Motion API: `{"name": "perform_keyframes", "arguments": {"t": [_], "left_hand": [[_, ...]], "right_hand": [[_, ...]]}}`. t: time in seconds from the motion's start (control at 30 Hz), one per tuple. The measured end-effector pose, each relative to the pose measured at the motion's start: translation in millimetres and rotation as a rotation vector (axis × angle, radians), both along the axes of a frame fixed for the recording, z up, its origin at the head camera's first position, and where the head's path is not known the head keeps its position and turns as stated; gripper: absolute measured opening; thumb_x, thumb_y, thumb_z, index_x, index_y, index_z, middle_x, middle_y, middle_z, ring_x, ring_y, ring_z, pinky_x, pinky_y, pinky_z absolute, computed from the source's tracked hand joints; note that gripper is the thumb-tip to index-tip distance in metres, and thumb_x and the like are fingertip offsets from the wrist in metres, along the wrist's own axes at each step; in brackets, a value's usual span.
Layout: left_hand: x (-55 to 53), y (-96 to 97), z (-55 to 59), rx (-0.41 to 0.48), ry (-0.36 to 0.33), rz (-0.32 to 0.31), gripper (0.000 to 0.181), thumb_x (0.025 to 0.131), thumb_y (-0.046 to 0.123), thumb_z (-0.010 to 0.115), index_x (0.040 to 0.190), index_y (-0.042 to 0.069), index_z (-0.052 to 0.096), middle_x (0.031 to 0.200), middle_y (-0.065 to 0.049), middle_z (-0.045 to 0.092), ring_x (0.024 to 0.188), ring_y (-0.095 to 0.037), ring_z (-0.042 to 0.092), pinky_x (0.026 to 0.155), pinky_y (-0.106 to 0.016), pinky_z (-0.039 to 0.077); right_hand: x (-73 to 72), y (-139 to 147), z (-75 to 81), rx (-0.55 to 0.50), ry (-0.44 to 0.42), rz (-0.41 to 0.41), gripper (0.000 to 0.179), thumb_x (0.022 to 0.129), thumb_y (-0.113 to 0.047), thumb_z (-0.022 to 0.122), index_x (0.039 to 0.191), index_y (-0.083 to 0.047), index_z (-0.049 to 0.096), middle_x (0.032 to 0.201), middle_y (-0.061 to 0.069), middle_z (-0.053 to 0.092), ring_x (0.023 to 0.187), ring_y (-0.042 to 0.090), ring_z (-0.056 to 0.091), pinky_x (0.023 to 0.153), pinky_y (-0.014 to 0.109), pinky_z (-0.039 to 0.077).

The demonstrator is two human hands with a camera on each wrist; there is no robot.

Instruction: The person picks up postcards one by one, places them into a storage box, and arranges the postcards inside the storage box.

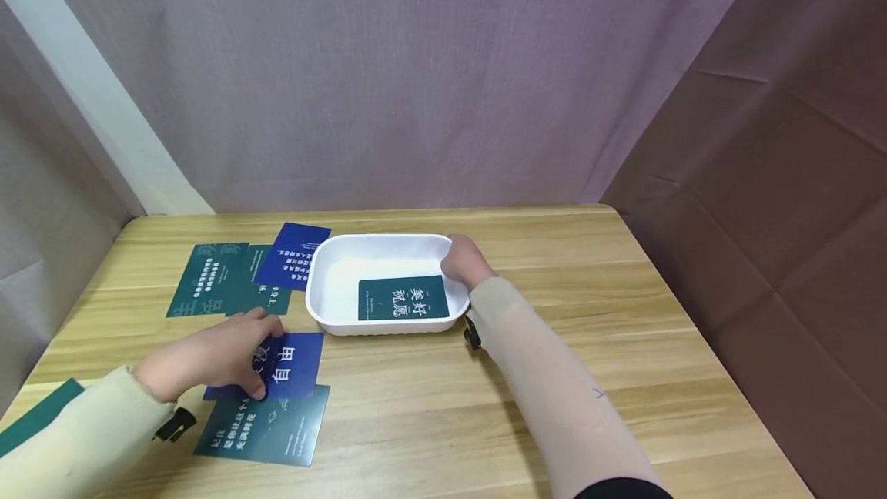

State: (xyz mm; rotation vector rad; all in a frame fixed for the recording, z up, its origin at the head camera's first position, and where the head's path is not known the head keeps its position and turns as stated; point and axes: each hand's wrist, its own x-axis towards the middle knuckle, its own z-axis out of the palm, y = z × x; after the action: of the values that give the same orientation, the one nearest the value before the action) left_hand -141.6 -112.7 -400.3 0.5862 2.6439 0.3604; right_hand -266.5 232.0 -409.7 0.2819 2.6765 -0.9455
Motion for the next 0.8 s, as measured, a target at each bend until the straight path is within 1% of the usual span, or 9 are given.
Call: {"name": "perform_keyframes", "arguments": {"t": [0.07, 0.2, 0.3, 0.6, 0.8], "left_hand": [[-0.5, -0.2, -2.9, -0.008, 0.023, 0.009, 0.085, 0.050, 0.024, 0.096, 0.123, 0.004, 0.056, 0.116, -0.015, 0.052, 0.104, -0.034, 0.050, 0.089, -0.056, 0.049], [-2.1, 1.0, -8.4, -0.043, 0.082, 0.026, 0.090, 0.045, 0.025, 0.097, 0.122, 0.006, 0.054, 0.111, -0.015, 0.051, 0.097, -0.031, 0.047, 0.087, -0.053, 0.050], [-3.8, 3.3, -10.0, -0.083, 0.103, 0.030, 0.093, 0.042, 0.027, 0.098, 0.120, 0.005, 0.053, 0.107, -0.016, 0.051, 0.094, -0.032, 0.048, 0.086, -0.053, 0.050], [-4.7, 9.6, -7.0, -0.171, 0.074, 0.067, 0.102, 0.040, 0.031, 0.098, 0.123, -0.002, 0.048, 0.108, -0.022, 0.051, 0.095, -0.036, 0.049, 0.085, -0.058, 0.049], [-7.1, 9.9, -6.7, -0.184, 0.065, 0.074, 0.107, 0.039, 0.032, 0.098, 0.126, -0.003, 0.046, 0.111, -0.023, 0.051, 0.099, -0.039, 0.048, 0.088, -0.062, 0.045]], "right_hand": [[0.7, -0.6, 1.0, 0.003, 0.002, 0.000, 0.067, 0.083, 0.014, 0.047, 0.147, -0.002, 0.035, 0.142, 0.021, 0.043, 0.127, 0.037, 0.044, 0.105, 0.049, 0.039], [2.1, -1.1, 2.4, 0.014, 0.006, 0.007, 0.066, 0.084, 0.013, 0.047, 0.147, -0.002, 0.036, 0.142, 0.021, 0.043, 0.127, 0.037, 0.044, 0.106, 0.050, 0.039], [2.4, -1.0, 2.1, 0.015, 0.009, 0.010, 0.065, 0.084, 0.013, 0.047, 0.146, -0.002, 0.037, 0.142, 0.021, 0.044, 0.126, 0.037, 0.045, 0.105, 0.050, 0.039], [1.5, 0.1, -1.7, 0.006, 0.036, 0.030, 0.066, 0.081, 0.015, 0.047, 0.145, 0.001, 0.037, 0.141, 0.023, 0.044, 0.125, 0.038, 0.045, 0.105, 0.049, 0.040], [1.0, 1.2, -1.1, 0.008, 0.019, 0.023, 0.066, 0.083, 0.013, 0.048, 0.147, -0.001, 0.035, 0.142, 0.022, 0.044, 0.126, 0.038, 0.044, 0.105, 0.050, 0.039]]}}
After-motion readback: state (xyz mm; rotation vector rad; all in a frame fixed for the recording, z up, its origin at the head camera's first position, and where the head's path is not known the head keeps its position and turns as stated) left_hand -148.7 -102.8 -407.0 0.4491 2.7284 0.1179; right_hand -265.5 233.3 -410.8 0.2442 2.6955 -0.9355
